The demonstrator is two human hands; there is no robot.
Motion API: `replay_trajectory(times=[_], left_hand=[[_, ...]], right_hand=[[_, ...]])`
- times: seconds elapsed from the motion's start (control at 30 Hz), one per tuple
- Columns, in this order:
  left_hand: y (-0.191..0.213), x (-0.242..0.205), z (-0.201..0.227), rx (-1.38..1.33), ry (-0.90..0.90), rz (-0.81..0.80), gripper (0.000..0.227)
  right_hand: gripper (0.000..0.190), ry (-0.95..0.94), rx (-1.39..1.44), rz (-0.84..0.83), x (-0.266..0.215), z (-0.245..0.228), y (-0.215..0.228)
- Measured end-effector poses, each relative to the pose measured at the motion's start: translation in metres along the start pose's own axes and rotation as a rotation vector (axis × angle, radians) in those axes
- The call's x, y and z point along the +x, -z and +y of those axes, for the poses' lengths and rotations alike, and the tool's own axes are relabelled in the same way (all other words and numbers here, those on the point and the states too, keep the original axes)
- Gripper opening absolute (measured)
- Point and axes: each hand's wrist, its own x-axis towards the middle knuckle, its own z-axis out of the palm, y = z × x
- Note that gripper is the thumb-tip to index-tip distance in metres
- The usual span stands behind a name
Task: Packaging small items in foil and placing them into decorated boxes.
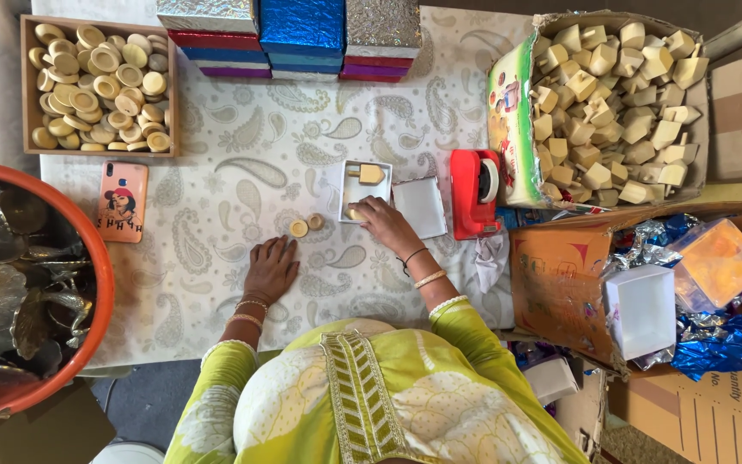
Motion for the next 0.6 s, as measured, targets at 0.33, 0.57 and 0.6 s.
replay_trajectory(times=[0.33, 0.57, 0.6], left_hand=[[0.001, 0.0, 0.0, -0.001, -0.003, -0.007, 0.051], [-0.001, -0.001, -0.001, -0.019, -0.01, 0.015, 0.051], [0.0, -0.001, -0.001, -0.024, -0.012, 0.025, 0.051]], right_hand=[[0.053, -0.035, -0.011, 0.025, 0.001, -0.01, 0.002], [0.053, 0.102, -0.1, 0.233, -0.006, -0.038, 0.015], [0.047, 0.094, -0.102, 0.283, -0.01, -0.042, 0.014]])
